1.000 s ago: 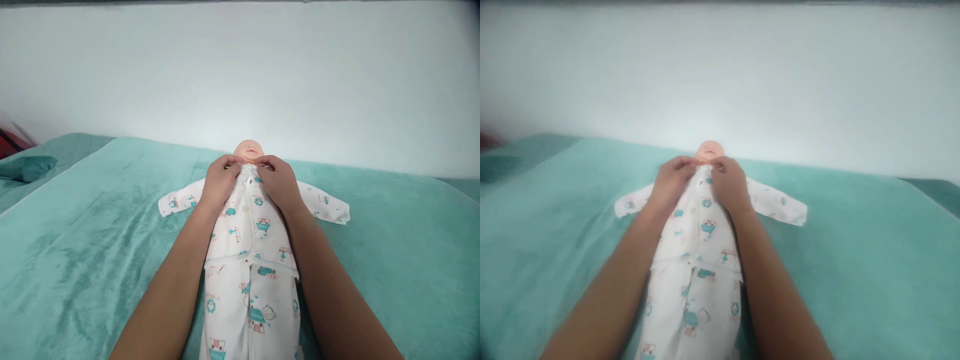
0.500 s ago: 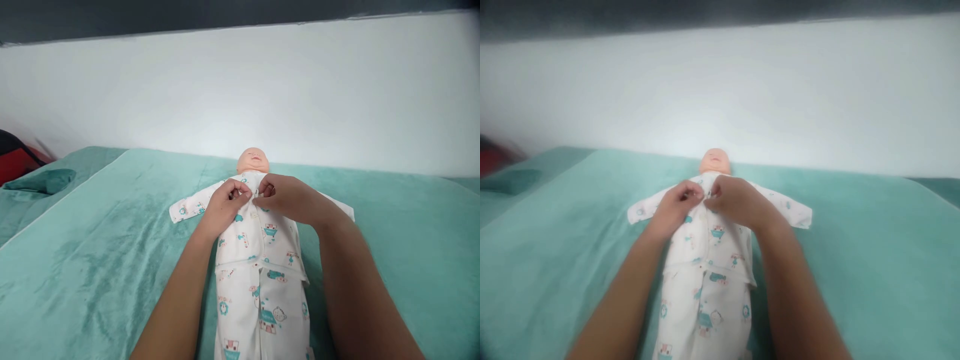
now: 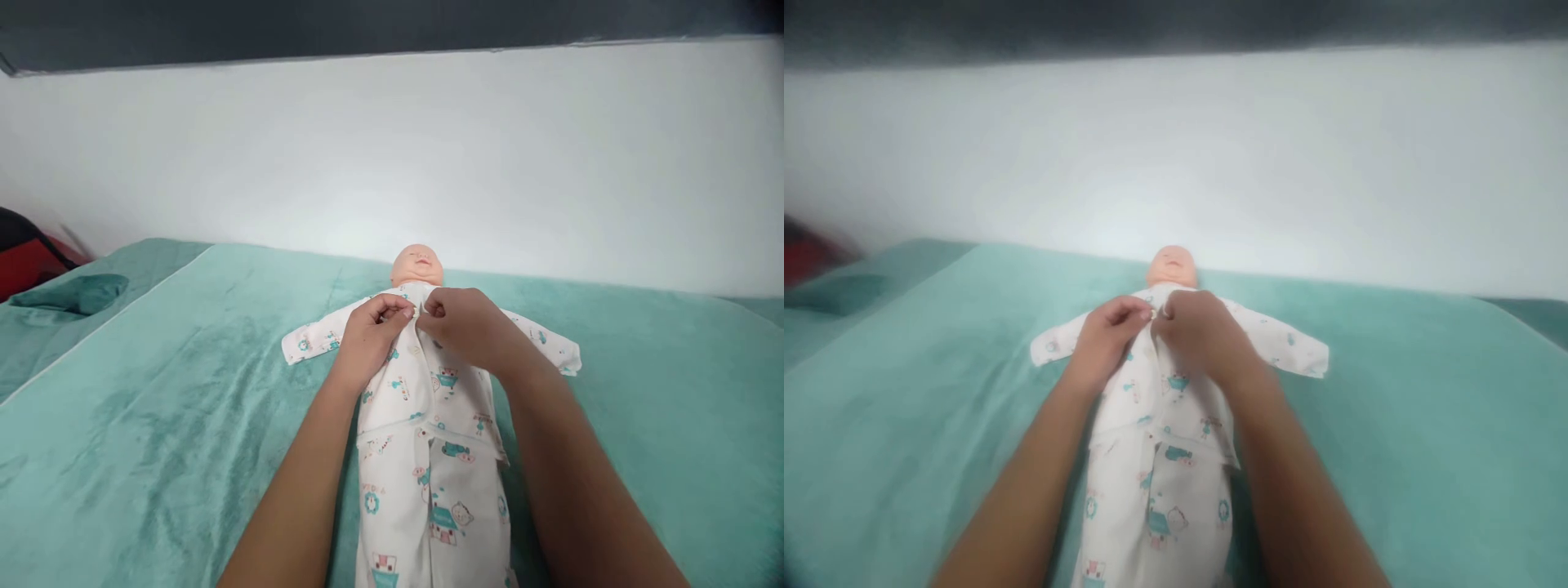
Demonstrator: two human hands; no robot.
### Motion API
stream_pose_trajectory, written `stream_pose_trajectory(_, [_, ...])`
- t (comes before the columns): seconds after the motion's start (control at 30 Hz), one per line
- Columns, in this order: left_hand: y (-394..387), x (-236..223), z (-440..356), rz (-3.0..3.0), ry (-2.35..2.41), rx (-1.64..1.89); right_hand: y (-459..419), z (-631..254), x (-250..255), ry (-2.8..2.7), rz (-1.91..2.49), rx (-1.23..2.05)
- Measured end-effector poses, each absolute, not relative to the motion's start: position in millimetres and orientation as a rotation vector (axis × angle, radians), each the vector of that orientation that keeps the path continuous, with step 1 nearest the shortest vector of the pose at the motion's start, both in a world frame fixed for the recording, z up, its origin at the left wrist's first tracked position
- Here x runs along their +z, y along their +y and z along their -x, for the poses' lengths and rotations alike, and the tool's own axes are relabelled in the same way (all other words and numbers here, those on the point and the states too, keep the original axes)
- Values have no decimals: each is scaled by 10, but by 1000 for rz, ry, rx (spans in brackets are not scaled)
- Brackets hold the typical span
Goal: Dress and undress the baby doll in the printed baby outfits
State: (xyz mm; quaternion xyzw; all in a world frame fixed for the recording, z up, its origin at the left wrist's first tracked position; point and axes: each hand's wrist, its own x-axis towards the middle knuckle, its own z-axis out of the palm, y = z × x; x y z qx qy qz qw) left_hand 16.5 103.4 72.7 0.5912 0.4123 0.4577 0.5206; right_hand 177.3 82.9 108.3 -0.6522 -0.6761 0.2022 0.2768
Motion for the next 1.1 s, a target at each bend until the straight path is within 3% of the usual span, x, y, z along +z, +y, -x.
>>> stream_pose_trajectory(0.13, [1001, 749, -188, -1560, 1042, 1106, 932, -1974, 1057, -1598, 1491, 1090])
stream_pose_trajectory(0.23, [1002, 743, -203, -1630, 1054, 1112, 985, -2012, 998, -1467, 1328, 1265])
stream_pose_trajectory(0.77, [1015, 716, -226, -1460, 1000, 1159, 1035, -2036, 855, -1462, 1146, 1373])
stream_pose_trajectory(1.1, [1035, 698, -241, -1412, 1009, 1160, 1026, -2024, 881, -1570, 1288, 1291])
